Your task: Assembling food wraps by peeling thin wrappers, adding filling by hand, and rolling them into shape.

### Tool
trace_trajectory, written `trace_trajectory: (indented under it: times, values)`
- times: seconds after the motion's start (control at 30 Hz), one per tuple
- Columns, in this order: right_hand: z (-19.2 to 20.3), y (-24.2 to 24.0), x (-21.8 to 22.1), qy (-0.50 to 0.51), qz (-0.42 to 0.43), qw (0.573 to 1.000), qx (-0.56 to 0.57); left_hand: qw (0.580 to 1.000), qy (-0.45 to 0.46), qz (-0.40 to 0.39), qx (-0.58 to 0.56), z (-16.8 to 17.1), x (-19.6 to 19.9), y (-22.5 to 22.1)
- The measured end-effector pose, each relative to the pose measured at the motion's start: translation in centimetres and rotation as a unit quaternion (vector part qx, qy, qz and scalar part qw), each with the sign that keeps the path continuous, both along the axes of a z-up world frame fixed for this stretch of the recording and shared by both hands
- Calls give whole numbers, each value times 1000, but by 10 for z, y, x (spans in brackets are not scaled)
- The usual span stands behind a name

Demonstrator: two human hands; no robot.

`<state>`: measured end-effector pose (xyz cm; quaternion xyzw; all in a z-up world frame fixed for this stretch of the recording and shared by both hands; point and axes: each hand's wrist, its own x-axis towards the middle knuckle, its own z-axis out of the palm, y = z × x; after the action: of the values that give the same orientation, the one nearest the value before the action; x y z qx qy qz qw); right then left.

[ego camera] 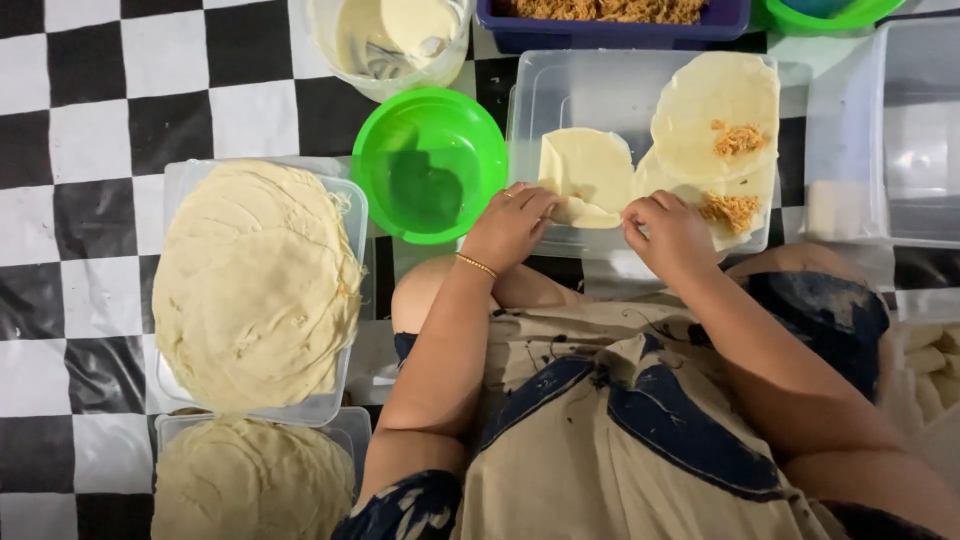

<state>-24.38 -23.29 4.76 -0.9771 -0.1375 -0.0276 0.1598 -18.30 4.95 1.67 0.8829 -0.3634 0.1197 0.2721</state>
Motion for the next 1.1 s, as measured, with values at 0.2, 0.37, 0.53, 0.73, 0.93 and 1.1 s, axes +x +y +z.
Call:
trace_trajectory:
  times: [0.2, 0.37, 0.53, 0.73, 0.93, 1.1]
  values:
    - [-16, 30, 19, -151, 21, 987, 49, 999, 38, 4, -1, -4, -1, -1]
    - [-1, 56, 28, -165, 117, 972, 118, 997, 67, 23, 24, -12, -2, 0]
    - [17, 62, 23, -40, 105, 983, 145, 982, 166, 72, 61, -31, 1, -1]
    - [2, 61, 28, -26, 109, 990, 90, 986, 118, 78, 85, -27, 9, -5]
    - [9, 49, 38, 77, 102, 983, 132, 971, 217, 61, 79, -11, 30, -5]
    - [3, 45, 52, 44, 92, 979, 177, 983, 144, 30, 112, -3, 57, -11]
